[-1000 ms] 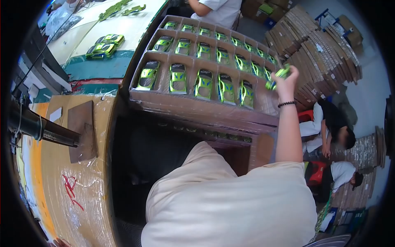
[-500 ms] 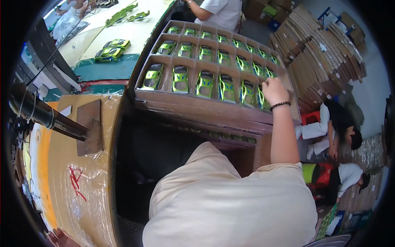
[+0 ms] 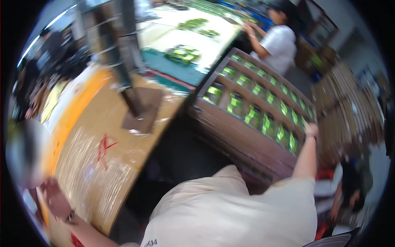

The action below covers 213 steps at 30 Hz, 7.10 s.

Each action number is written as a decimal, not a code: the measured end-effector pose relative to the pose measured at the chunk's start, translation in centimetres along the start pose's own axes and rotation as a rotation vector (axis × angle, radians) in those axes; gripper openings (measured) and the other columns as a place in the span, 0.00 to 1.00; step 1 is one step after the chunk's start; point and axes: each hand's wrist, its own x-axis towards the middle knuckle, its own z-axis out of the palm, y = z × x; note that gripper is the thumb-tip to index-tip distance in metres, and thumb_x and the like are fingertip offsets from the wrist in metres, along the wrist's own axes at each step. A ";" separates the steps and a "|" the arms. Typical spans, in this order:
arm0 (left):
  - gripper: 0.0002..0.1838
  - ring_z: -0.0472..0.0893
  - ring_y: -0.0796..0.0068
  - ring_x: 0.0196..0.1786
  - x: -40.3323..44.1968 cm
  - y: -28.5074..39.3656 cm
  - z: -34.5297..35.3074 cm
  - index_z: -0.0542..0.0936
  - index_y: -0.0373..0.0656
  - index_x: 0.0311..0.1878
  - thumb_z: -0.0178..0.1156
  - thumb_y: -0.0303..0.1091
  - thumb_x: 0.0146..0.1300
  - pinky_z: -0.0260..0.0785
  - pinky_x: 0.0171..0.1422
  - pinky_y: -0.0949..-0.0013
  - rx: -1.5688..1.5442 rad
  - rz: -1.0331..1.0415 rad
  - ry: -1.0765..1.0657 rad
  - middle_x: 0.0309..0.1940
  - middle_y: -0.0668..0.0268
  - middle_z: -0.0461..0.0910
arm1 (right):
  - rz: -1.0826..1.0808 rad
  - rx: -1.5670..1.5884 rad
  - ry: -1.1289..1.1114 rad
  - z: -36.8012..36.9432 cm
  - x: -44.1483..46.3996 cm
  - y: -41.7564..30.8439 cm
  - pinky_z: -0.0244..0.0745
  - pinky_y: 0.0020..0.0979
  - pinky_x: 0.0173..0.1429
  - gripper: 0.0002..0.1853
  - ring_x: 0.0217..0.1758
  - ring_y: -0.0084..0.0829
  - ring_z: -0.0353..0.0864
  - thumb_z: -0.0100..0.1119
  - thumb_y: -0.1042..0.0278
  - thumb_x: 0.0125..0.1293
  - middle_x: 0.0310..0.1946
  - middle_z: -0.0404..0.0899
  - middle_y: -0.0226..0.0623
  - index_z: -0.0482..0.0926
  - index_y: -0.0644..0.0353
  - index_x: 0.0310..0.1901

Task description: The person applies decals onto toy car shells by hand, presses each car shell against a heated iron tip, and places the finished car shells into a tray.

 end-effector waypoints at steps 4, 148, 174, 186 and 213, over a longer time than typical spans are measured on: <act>0.25 0.70 0.73 0.49 0.2 -0.8 5.9 0.70 0.39 0.58 0.57 0.40 0.58 0.64 0.54 0.65 0.242 0.048 0.165 0.48 0.64 0.70 | -0.088 0.234 0.331 -10.5 -7.2 -8.6 0.76 0.44 0.42 0.25 0.38 0.47 0.85 0.70 0.43 0.51 0.32 0.83 0.55 0.86 0.64 0.32; 0.27 0.81 0.80 0.40 2.0 -2.1 9.3 0.72 0.41 0.58 0.69 0.26 0.54 0.73 0.46 0.74 1.381 -0.001 0.314 0.40 0.68 0.82 | -1.587 1.840 -1.308 -26.2 -61.5 -59.7 0.75 0.24 0.40 0.04 0.35 0.26 0.80 0.64 0.82 0.56 0.33 0.79 0.34 0.83 0.65 0.35; 0.23 0.77 0.80 0.46 1.7 -2.2 9.7 0.73 0.39 0.55 0.68 0.30 0.57 0.71 0.48 0.73 1.292 -0.221 0.330 0.43 0.67 0.78 | -1.620 1.689 -1.583 -25.2 -61.3 -60.8 0.71 0.21 0.42 0.03 0.36 0.19 0.75 0.62 0.77 0.63 0.34 0.75 0.27 0.83 0.65 0.37; 0.31 0.75 0.77 0.51 1.9 -2.1 10.9 0.66 0.40 0.62 0.67 0.27 0.57 0.70 0.53 0.72 1.289 -0.169 0.300 0.49 0.64 0.76 | -1.550 1.717 -1.671 -25.4 -61.0 -60.7 0.72 0.19 0.41 0.03 0.36 0.17 0.76 0.63 0.77 0.62 0.34 0.77 0.26 0.84 0.62 0.36; 0.28 0.78 0.75 0.49 2.0 -1.7 10.6 0.70 0.39 0.60 0.67 0.27 0.56 0.71 0.53 0.71 1.326 -0.193 0.300 0.46 0.62 0.78 | -1.524 1.628 -1.645 -25.4 -61.1 -60.7 0.73 0.19 0.37 0.03 0.31 0.15 0.73 0.65 0.76 0.60 0.29 0.79 0.26 0.82 0.61 0.36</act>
